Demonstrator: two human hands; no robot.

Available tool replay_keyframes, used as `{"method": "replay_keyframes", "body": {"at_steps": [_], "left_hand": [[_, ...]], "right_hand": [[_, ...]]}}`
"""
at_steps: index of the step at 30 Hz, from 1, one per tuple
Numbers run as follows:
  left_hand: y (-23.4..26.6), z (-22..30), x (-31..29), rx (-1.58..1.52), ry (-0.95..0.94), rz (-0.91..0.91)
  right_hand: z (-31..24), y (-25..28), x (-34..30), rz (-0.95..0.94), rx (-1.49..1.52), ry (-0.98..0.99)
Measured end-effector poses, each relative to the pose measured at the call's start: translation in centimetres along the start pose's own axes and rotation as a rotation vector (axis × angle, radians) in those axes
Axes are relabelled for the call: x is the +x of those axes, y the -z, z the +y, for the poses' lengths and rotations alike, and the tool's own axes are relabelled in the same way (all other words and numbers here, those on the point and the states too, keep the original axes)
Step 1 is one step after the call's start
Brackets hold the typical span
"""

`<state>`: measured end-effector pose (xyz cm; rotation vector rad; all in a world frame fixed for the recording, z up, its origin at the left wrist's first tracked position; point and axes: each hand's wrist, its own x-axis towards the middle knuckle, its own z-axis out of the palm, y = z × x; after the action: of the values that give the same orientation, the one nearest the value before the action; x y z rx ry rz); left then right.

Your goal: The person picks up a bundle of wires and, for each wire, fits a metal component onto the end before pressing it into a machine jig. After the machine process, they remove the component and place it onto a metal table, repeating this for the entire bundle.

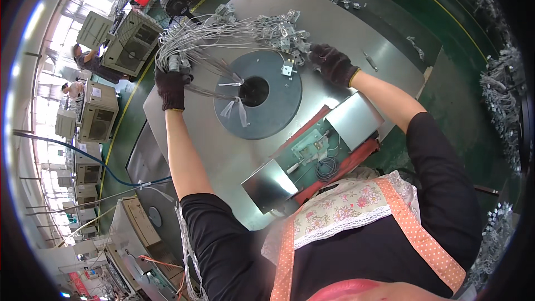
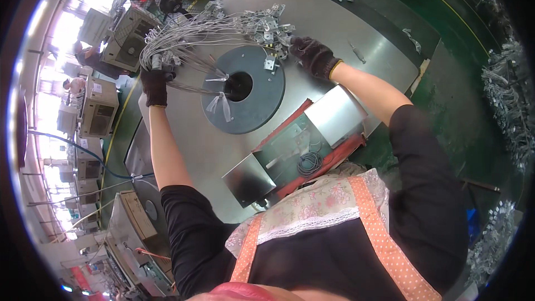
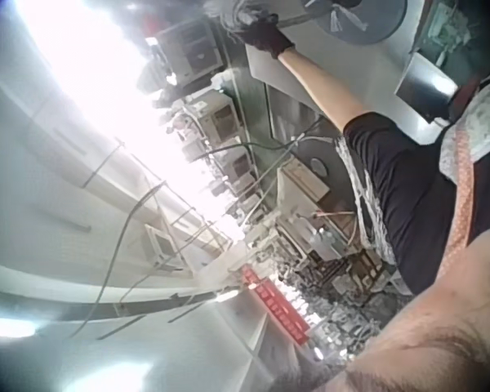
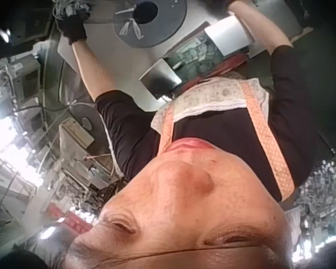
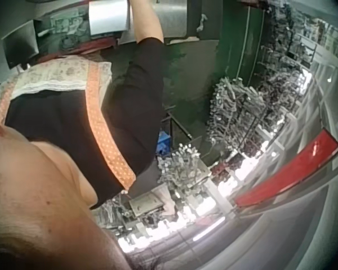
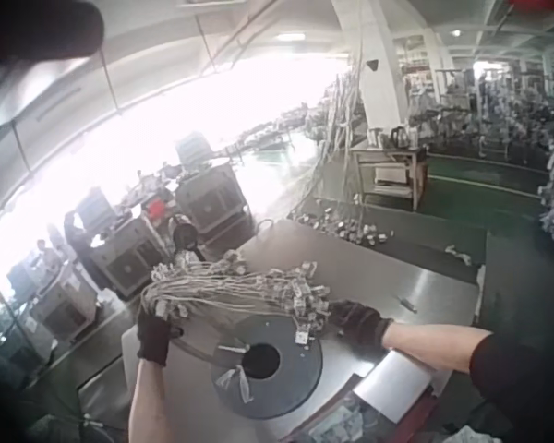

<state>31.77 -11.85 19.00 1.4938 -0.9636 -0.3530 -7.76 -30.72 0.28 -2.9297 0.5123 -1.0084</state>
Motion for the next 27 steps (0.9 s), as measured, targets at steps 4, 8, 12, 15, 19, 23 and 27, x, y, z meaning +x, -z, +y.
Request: {"method": "replay_keyframes", "body": {"at_steps": [4, 8, 12, 15, 19, 23, 27], "left_hand": [[0.3, -0.2, -0.3, 0.038, -0.006, 0.038], [0.5, -0.5, 0.5, -0.022, -0.001, -0.003], [-0.6, -0.3, 0.7, 0.024, 0.014, 0.013], [-0.2, -0.7, 0.6, 0.010, -0.004, 0.019], [-0.1, -0.9, 0.4, 0.113, -0.111, -0.018], [1.6, -3.1, 2.9, 0.392, -0.383, 0.098], [-0.7, -1.4, 2.5, 0.235, -0.099, 0.005]], "right_hand": [[-1.4, 3.8, 0.4, -0.202, 0.242, -0.148], [-1.4, 2.7, -0.8, -0.188, 0.104, 0.037], [-0.2, 1.5, -1.5, -0.303, 0.043, 0.003], [-0.6, 2.4, -1.1, -0.286, 0.012, 0.010], [1.1, 8.4, -1.2, -0.138, 0.460, -0.057], [-1.7, 14.1, -0.6, -0.164, 0.860, -0.306], [-1.9, 9.0, -2.5, -0.279, -0.032, 0.114]]}}
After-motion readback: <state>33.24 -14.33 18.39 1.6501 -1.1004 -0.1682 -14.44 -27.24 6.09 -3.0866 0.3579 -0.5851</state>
